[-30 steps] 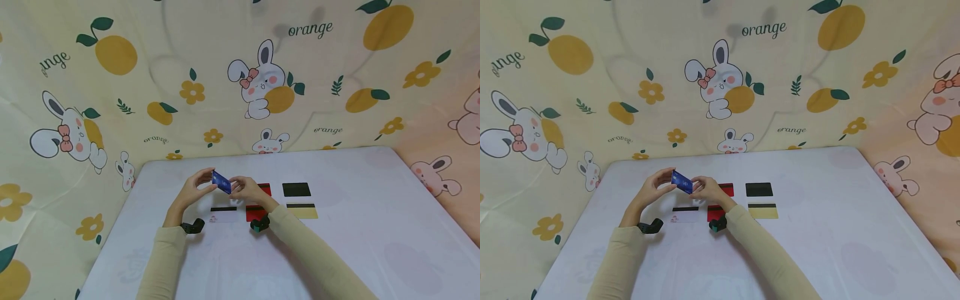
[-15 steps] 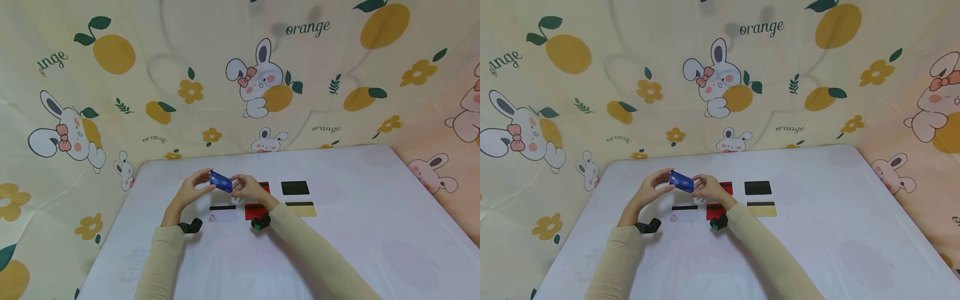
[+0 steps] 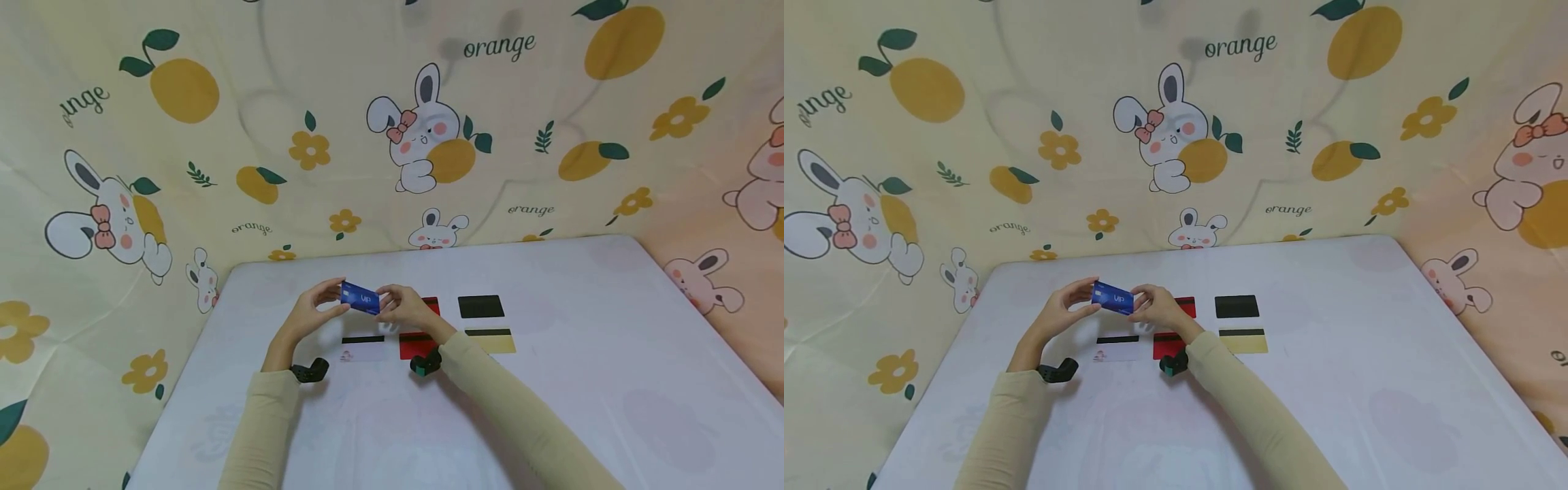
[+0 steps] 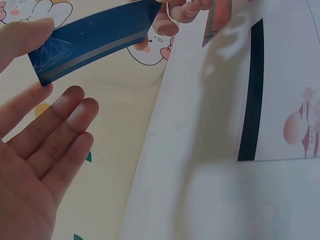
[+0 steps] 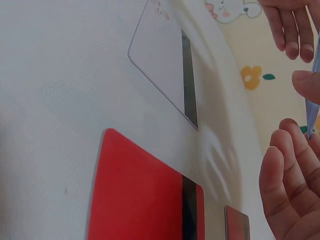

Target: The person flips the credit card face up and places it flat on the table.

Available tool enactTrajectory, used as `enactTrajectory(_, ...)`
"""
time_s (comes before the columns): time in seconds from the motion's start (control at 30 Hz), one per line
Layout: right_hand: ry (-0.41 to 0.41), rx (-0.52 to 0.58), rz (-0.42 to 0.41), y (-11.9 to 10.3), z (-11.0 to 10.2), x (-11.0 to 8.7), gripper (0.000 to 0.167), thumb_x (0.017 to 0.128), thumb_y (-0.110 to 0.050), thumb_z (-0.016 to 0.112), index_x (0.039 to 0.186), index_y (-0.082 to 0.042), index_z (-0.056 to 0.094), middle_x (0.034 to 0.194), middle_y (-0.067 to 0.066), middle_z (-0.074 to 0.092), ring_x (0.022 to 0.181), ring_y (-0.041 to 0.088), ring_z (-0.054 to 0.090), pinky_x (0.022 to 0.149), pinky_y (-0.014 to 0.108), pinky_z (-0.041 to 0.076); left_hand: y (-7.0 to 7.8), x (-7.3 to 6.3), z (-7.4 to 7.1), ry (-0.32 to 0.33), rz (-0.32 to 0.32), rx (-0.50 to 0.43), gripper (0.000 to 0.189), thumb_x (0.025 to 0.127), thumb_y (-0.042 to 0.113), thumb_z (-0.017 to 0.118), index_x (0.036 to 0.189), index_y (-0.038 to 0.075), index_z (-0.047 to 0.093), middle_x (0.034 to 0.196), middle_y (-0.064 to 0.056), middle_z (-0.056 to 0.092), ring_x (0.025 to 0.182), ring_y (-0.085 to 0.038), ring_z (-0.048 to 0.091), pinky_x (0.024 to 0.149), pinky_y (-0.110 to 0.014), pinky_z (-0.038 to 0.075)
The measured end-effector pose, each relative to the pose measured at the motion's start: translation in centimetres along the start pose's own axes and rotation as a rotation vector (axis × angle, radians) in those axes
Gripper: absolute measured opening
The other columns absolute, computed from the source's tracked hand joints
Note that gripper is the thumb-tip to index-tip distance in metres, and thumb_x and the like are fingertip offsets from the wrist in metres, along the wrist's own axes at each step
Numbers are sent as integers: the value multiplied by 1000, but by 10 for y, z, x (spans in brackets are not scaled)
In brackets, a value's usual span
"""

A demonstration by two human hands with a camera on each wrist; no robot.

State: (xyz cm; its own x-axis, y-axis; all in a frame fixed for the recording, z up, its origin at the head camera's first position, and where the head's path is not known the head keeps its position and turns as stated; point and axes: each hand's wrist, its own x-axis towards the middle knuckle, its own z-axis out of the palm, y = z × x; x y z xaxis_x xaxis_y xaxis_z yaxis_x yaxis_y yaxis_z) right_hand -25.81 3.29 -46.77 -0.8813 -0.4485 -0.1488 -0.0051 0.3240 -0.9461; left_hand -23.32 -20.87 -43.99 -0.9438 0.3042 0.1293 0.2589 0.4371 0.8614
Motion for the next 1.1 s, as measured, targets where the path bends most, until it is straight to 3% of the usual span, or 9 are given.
enactTrajectory(0.13,-6,22,2,-1,0,0,56,80,-7,74,132,-5,52,108,19,63,76,13,62,69,29,58,1,-1,0,-6,-7,-3,59,87,8,69,140,1,46,125,-28,60,117,-40,57,107,-52,43)
enactTrajectory(0.37,12,19,10,0,0,-1,58,79,-7,75,132,-5,52,107,19,63,73,12,61,67,31,58,29,-13,-3,-29,-38,27,57,88,10,68,139,-3,46,123,-29,60,114,-40,58,106,-52,43)
enactTrajectory(0.43,20,14,13,1,0,-1,58,79,-8,76,132,-6,53,107,18,64,74,12,60,67,28,57,29,-14,-3,-31,-43,32,57,88,11,68,139,-3,46,123,-29,61,113,-39,58,106,-52,43)
enactTrajectory(0.53,26,11,4,1,1,0,58,79,-7,76,132,-5,53,107,18,64,74,12,59,65,25,55,24,-13,-2,-32,-42,32,57,88,10,68,139,-4,46,121,-29,61,111,-38,59,105,-53,44)
enactTrajectory(0.77,33,8,-36,4,1,2,58,77,-4,76,130,1,52,104,22,64,71,8,58,64,18,51,-15,-2,1,-34,-67,27,62,87,14,70,142,0,44,122,-26,61,110,-35,59,105,-53,44)
enactTrajectory(0.93,27,9,-30,0,1,-3,57,78,-5,75,130,1,52,103,21,64,71,9,57,64,18,50,-23,-1,1,-29,-72,38,63,85,18,72,141,3,46,119,-22,63,106,-28,61,103,-50,46)
enactTrajectory(1.1,39,9,-24,0,2,-2,57,79,-5,75,130,0,51,102,22,64,71,11,54,61,19,47,-20,-3,2,-33,-62,42,62,86,12,71,140,-2,45,118,-27,62,105,-32,60,102,-52,46)
